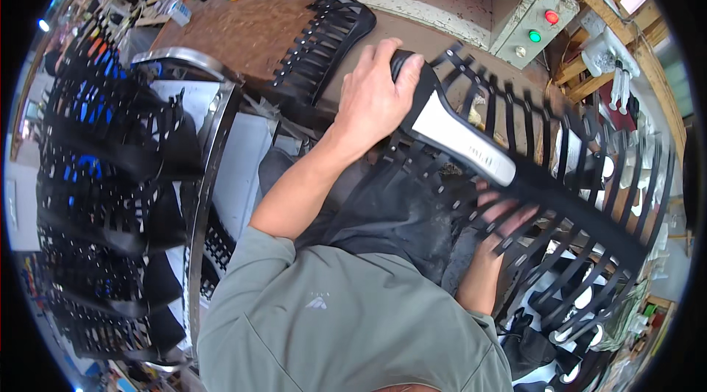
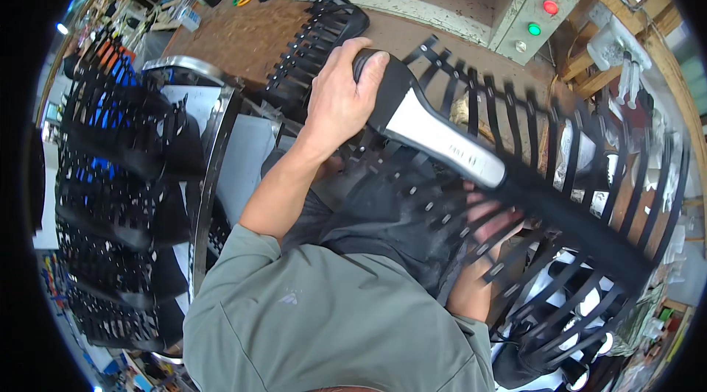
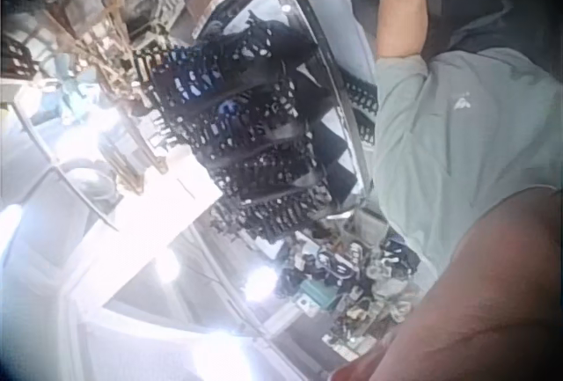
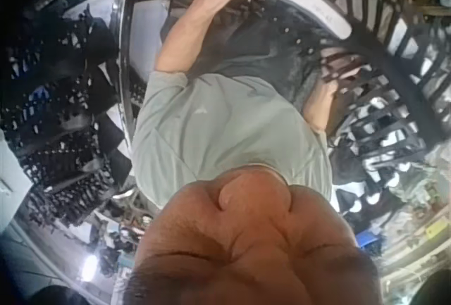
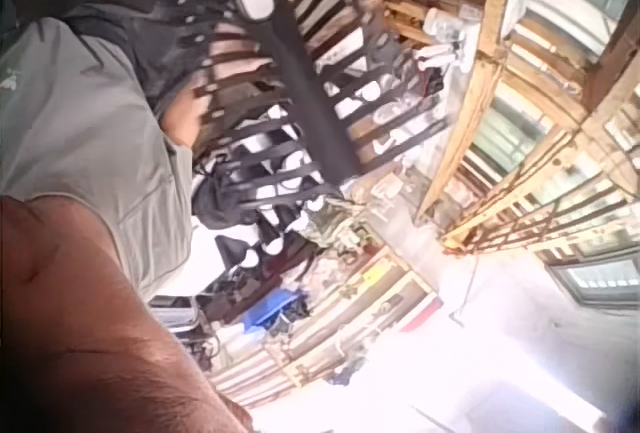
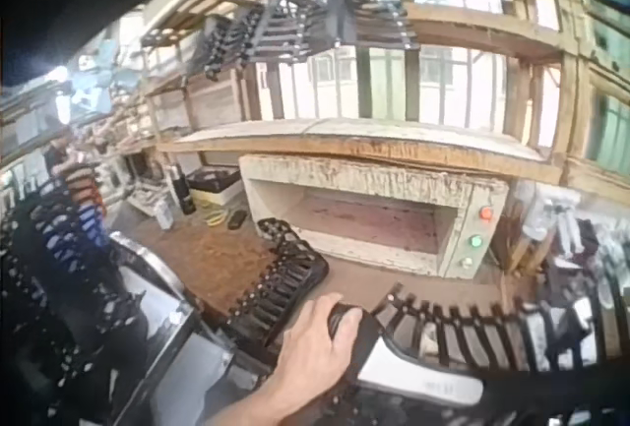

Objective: Assembling strapped high-heeled shoes by attaching uppers to soles and using a hammer.

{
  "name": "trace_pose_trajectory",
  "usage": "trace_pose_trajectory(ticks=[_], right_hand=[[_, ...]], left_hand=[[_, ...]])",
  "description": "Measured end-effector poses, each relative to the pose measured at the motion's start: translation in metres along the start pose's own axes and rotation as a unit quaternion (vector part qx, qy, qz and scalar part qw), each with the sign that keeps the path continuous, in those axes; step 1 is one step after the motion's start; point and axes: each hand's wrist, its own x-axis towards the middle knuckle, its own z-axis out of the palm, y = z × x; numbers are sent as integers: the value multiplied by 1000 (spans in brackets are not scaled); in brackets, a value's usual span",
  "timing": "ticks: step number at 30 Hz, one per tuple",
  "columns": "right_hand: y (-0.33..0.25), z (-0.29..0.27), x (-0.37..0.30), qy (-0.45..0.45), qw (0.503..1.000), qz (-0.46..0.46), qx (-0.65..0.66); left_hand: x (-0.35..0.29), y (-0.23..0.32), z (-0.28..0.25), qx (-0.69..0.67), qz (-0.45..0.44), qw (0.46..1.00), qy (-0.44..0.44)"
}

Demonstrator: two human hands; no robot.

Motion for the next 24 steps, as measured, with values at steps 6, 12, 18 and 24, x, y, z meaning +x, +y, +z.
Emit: trace_pose_trajectory(ticks=[6, 12, 18, 24], right_hand=[[32, -10, 35, 51, 961, -269, -34], [15, 50, 61, 251, 903, -226, -264], [67, 12, 34, 76, 766, -383, -510], [107, 137, 33, -195, 754, -189, -598]], left_hand=[[-68, -16, -35, -85, 45, 995, 2], [-162, -34, -4, -364, -30, 931, -17], [-153, -68, 32, -247, -116, 954, -122], [-114, -63, -29, -399, 2, 891, -218]])
